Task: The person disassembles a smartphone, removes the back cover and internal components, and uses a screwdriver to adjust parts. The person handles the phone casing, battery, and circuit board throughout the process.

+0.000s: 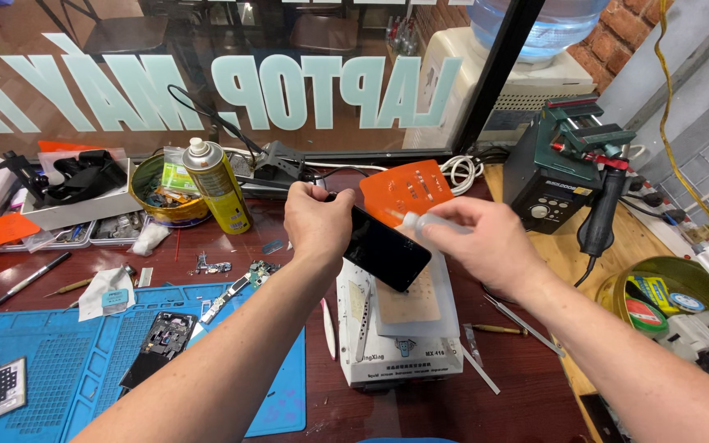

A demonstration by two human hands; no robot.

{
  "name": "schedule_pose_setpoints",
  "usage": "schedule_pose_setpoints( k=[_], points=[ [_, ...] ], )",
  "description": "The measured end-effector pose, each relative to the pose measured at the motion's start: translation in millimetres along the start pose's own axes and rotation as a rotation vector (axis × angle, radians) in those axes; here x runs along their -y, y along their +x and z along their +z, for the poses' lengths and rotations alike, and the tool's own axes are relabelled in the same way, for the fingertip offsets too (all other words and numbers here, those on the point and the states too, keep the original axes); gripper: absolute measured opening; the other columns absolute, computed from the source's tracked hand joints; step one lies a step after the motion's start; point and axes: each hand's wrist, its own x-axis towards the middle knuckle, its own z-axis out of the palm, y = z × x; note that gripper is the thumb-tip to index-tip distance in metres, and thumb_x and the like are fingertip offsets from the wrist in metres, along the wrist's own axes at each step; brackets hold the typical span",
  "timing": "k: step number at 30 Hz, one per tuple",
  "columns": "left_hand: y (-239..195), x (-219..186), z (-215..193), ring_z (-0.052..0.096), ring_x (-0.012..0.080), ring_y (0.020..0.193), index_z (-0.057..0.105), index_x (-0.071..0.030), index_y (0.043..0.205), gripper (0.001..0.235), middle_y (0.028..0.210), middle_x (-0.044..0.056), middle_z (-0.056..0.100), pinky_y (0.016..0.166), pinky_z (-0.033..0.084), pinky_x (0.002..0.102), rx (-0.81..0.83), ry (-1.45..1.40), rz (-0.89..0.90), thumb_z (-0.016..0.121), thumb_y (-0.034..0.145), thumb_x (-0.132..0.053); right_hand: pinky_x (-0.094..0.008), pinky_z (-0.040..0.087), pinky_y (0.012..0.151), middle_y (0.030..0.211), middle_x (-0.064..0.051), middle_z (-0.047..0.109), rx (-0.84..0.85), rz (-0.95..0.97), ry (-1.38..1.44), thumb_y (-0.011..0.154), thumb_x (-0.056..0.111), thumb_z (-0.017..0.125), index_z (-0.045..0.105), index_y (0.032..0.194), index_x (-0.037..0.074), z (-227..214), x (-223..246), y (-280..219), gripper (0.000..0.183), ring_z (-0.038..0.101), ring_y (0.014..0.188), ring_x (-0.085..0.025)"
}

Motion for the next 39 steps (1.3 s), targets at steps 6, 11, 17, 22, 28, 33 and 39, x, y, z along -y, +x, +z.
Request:
schedule_pose_setpoints(
  k=[6, 11, 17, 22, 28, 33, 39],
  points=[
    [6, -2, -1, 0.068, 0.0219, 0.080, 0.057, -0.006, 0.088, 0.035, 0.086, 0.009, 0.069, 0.077, 0.055, 0.037, -0.006, 0.037, 0.017, 0.082, 0.073, -0.025, -0.042, 0.064, 0.083, 0.111, -0.004, 0.074, 0.013, 0.244, 0.766, 0.089, 0.013, 0.066, 0.058, 0.133, 0.013, -64, -63, 3, 0.045, 0.070, 0.101, -0.022],
    [9, -10, 2, 0.069, 0.0221, 0.079, 0.057, -0.006, 0.087, 0.033, 0.084, 0.009, 0.070, 0.078, 0.056, 0.038, -0.024, 0.027, 0.128, 0.081, 0.074, -0.025, -0.032, 0.052, 0.089, 0.110, -0.006, 0.077, -0.023, 0.245, 0.208, 0.081, 0.009, 0.078, 0.068, 0.121, 0.002, -50, -135, 2, 0.042, 0.069, 0.103, -0.017],
    [-3, -21, 8, 0.067, 0.0259, 0.077, 0.055, -0.005, 0.085, 0.038, 0.081, 0.011, 0.068, 0.078, 0.054, 0.039, -0.045, 0.093, 0.274, 0.083, 0.073, -0.027, -0.041, 0.055, 0.091, 0.112, -0.013, 0.075, -0.110, 0.344, -0.355, 0.078, 0.020, 0.085, 0.068, 0.121, 0.010, 18, -183, 5, 0.047, 0.072, 0.105, -0.029],
    [-15, -29, 4, 0.067, 0.0261, 0.076, 0.053, -0.005, 0.086, 0.039, 0.079, 0.011, 0.066, 0.076, 0.055, 0.039, -0.027, 0.090, 0.314, 0.082, 0.074, -0.027, -0.045, 0.054, 0.094, 0.115, -0.016, 0.073, -0.077, 0.301, -0.424, 0.078, 0.017, 0.081, 0.065, 0.126, 0.014, 39, -206, 5, 0.050, 0.069, 0.111, -0.035],
    [-22, -33, 5, 0.068, 0.0264, 0.074, 0.052, -0.004, 0.085, 0.038, 0.077, 0.011, 0.066, 0.073, 0.055, 0.039, 0.009, 0.085, 0.360, 0.082, 0.074, -0.025, -0.044, 0.058, 0.093, 0.111, -0.014, 0.078, -0.001, 0.405, -0.565, 0.086, 0.005, 0.063, 0.064, 0.142, 0.025, -11, -186, 7, 0.059, 0.075, 0.104, -0.031],
    [-25, -40, 13, 0.067, 0.0329, 0.075, 0.051, -0.004, 0.089, 0.037, 0.080, 0.014, 0.066, 0.072, 0.054, 0.042, 0.061, 0.137, 0.553, 0.081, 0.079, -0.023, -0.034, 0.059, 0.090, 0.115, -0.015, 0.073, -0.548, -0.290, -0.202, 0.104, 0.022, 0.069, 0.070, 0.124, 0.004, -86, -80, 11, 0.027, 0.073, 0.102, -0.021],
    [-28, -54, 11, 0.067, 0.0380, 0.082, 0.055, -0.004, 0.091, 0.034, 0.081, 0.015, 0.068, 0.071, 0.051, 0.048, 0.183, 0.239, 0.862, 0.083, 0.078, -0.020, -0.044, 0.056, 0.085, 0.107, -0.020, 0.074, -0.057, -0.631, -0.613, 0.072, 0.038, 0.082, 0.073, 0.119, 0.003, -49, 24, 34, 0.059, 0.073, 0.092, -0.034]
  ],
)
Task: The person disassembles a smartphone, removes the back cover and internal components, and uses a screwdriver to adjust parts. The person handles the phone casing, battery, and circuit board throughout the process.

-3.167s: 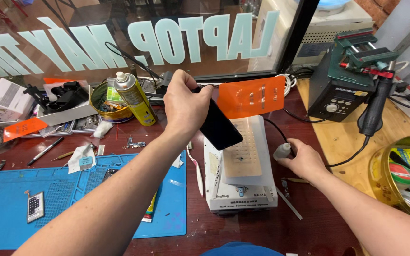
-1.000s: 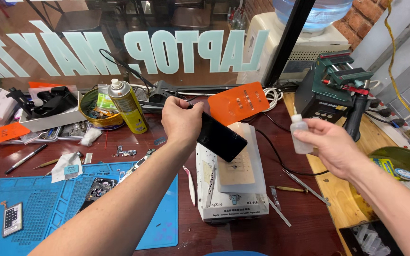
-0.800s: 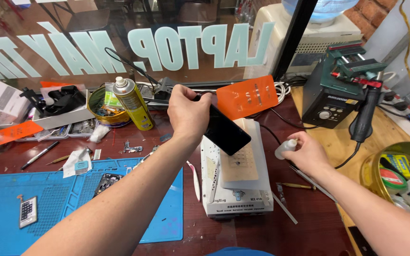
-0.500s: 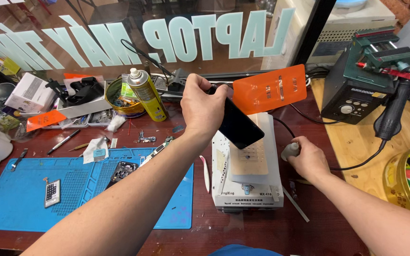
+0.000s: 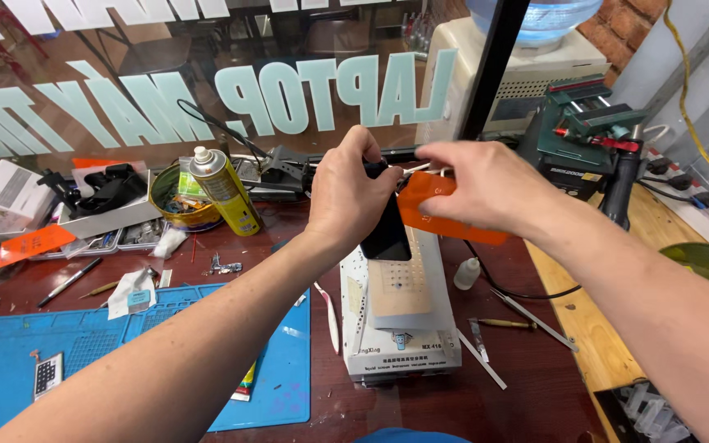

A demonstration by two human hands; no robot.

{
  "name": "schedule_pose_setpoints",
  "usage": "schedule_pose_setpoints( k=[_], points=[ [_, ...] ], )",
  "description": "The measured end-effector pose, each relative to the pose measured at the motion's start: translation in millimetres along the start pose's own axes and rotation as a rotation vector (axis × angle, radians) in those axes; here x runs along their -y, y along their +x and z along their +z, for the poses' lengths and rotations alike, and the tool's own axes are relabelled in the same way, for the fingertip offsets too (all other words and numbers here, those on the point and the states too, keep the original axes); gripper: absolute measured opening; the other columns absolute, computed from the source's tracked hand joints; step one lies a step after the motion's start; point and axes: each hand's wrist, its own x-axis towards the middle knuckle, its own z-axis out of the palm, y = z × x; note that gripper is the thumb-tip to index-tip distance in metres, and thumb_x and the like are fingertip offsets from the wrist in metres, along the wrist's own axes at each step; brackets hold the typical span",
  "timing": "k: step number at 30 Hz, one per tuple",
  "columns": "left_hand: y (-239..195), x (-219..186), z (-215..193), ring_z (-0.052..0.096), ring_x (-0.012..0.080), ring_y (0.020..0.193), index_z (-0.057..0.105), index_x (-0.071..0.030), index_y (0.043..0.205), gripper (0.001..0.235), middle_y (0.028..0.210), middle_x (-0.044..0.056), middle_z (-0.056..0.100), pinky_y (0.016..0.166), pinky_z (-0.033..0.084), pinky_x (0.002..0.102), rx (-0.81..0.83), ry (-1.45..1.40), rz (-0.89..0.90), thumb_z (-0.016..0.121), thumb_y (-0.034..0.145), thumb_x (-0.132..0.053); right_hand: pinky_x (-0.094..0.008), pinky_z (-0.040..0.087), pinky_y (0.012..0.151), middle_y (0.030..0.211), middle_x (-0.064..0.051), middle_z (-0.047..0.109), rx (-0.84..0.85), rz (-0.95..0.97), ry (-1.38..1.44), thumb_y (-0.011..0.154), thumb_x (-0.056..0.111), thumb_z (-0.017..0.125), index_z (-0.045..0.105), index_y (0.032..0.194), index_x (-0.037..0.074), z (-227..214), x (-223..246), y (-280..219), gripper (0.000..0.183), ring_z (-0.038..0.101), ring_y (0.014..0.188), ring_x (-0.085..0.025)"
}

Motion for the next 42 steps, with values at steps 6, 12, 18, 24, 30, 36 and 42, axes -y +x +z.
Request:
schedule_pose_setpoints(
  k=[6, 12, 18, 24, 30, 36, 42],
  points=[
    [-11, -6, -6, 0.063, 0.0356, 0.089, 0.056, -0.005, 0.091, 0.033, 0.086, 0.015, 0.066, 0.077, 0.050, 0.047, 0.048, -0.021, 0.021, 0.082, 0.080, -0.021, -0.041, 0.060, 0.072, 0.082, -0.013, 0.077, 0.416, 0.470, 0.198, 0.078, 0.027, 0.076, 0.082, 0.103, 0.018, 1, 27, 3, 0.027, 0.075, 0.076, -0.031],
    [-32, -23, -12, 0.061, 0.0357, 0.102, 0.056, -0.006, 0.092, 0.027, 0.091, 0.013, 0.066, 0.083, 0.050, 0.048, 0.186, -0.074, 0.259, 0.078, 0.079, -0.014, -0.038, 0.058, 0.068, 0.079, -0.012, 0.077, 0.146, 0.442, 0.270, 0.080, 0.026, 0.078, 0.080, 0.099, 0.013, 28, 47, -46, 0.023, 0.076, 0.071, -0.029],
    [-26, -22, -15, 0.060, 0.0375, 0.109, 0.055, -0.005, 0.103, 0.024, 0.099, 0.013, 0.066, 0.088, 0.051, 0.048, 0.350, -0.058, 0.392, 0.063, 0.080, 0.000, -0.040, 0.057, 0.065, 0.083, -0.016, 0.075, -0.019, 0.448, 0.304, 0.086, 0.023, 0.073, 0.078, 0.097, 0.009, 46, 45, -75, 0.018, 0.075, 0.074, -0.032],
    [-28, -21, -9, 0.060, 0.0387, 0.110, 0.054, -0.005, 0.100, 0.021, 0.099, 0.015, 0.066, 0.088, 0.051, 0.049, 0.306, 0.015, 0.408, 0.066, 0.083, -0.004, -0.044, 0.056, 0.063, 0.077, -0.016, 0.073, -0.032, 0.340, 0.232, 0.087, 0.019, 0.071, 0.075, 0.093, 0.007, 48, 47, -73, 0.013, 0.071, 0.070, -0.035],
    [-30, -23, -10, 0.060, 0.0381, 0.112, 0.053, -0.004, 0.101, 0.024, 0.099, 0.014, 0.066, 0.086, 0.052, 0.050, 0.298, 0.023, 0.390, 0.065, 0.081, -0.002, -0.044, 0.055, 0.061, 0.072, -0.016, 0.070, -0.047, 0.278, 0.237, 0.087, 0.016, 0.070, 0.072, 0.091, 0.005, 50, 44, -73, 0.012, 0.070, 0.067, -0.035],
    [-30, -28, -10, 0.059, 0.0382, 0.110, 0.054, -0.004, 0.100, 0.029, 0.098, 0.014, 0.064, 0.087, 0.051, 0.050, 0.315, 0.044, 0.368, 0.070, 0.076, -0.005, -0.044, 0.055, 0.060, 0.070, -0.016, 0.070, -0.060, 0.252, 0.218, 0.087, 0.016, 0.071, 0.071, 0.089, 0.004, 52, 41, -74, 0.012, 0.070, 0.065, -0.034],
    [-31, -33, -11, 0.059, 0.0371, 0.109, 0.054, -0.004, 0.099, 0.027, 0.098, 0.014, 0.064, 0.088, 0.050, 0.049, 0.316, 0.058, 0.334, 0.070, 0.077, -0.004, -0.042, 0.056, 0.059, 0.070, -0.014, 0.071, -0.048, 0.291, 0.263, 0.088, 0.016, 0.071, 0.072, 0.089, 0.004, 56, 42, -75, 0.012, 0.070, 0.063, -0.032]
  ],
)
